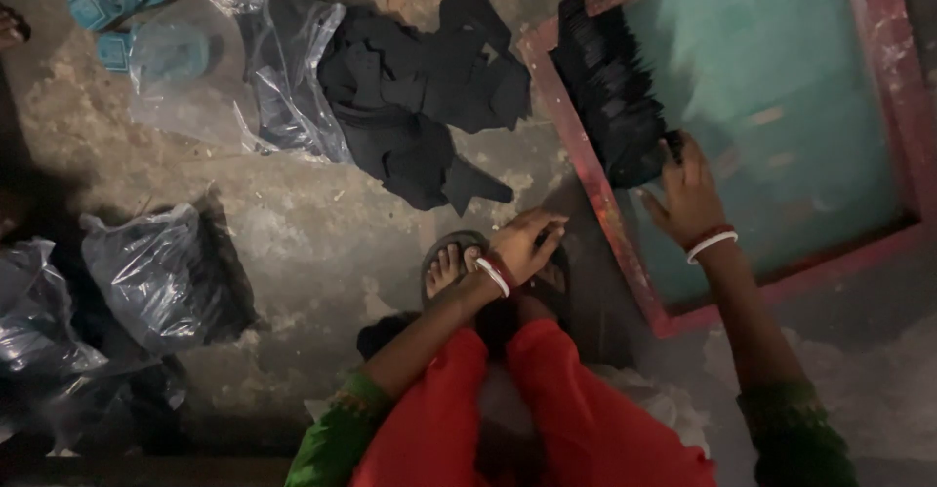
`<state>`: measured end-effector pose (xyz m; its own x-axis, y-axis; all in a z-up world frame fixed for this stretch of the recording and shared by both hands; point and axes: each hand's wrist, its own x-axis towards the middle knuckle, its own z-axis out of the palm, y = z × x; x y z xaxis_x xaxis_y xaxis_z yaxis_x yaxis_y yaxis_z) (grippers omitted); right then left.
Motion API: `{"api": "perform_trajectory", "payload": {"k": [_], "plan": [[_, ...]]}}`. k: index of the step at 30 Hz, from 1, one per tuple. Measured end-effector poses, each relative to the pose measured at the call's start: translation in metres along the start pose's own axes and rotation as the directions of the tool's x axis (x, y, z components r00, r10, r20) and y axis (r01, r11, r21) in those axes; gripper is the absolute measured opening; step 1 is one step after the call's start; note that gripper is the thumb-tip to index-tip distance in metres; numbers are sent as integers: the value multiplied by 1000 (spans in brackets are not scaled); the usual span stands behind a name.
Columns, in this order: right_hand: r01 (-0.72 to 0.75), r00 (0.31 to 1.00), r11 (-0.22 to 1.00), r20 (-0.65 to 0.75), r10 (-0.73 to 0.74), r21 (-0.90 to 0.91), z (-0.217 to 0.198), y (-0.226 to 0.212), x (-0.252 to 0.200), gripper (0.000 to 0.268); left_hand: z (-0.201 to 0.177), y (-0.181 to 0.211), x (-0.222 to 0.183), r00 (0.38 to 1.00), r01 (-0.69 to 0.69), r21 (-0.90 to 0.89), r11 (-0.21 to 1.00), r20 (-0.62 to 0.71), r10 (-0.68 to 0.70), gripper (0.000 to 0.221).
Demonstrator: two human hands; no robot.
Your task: The person is sorting and stacking black fabric pieces on the floor near a screen printing frame.
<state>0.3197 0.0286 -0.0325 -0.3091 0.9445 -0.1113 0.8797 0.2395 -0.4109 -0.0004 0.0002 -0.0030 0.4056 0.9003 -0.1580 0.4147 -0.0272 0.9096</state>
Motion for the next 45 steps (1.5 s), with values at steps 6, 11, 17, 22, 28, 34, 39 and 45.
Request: {"api": "perform_trajectory", "payload": {"k": [6,11,17,22,28,34,39,45], "plan": [[-39,998,994,52,45,-106,-3,-10,3,102,-1,-5,1,993,44,27,999,105,-47,25],[-34,996,999,-88,36,17,3,-16,14,115,6,-8,-1,996,43,11,999,75,-44,24],[-37,937,969,-328,118,243,19,-37,39,124,3,-4,0,991,75,20,997,107,-77,25],[-67,878,961,-441,185,270,27,-54,60,121,3,-3,-2,986,119,46,992,114,-124,26],[-134,831,922,-466,304,363,55,-44,54,64,4,-10,-4,987,103,35,994,124,-107,27],[11,820,947,-544,176,322,19,-66,72,71,5,-11,-7,978,139,22,990,152,-141,27],[-93,832,954,-504,232,286,66,-31,68,71,7,-16,-7,987,101,-10,995,127,-99,25],[-89,834,966,-513,206,243,51,-45,71,72,2,-11,-6,991,62,-1,998,120,-61,26]]}}
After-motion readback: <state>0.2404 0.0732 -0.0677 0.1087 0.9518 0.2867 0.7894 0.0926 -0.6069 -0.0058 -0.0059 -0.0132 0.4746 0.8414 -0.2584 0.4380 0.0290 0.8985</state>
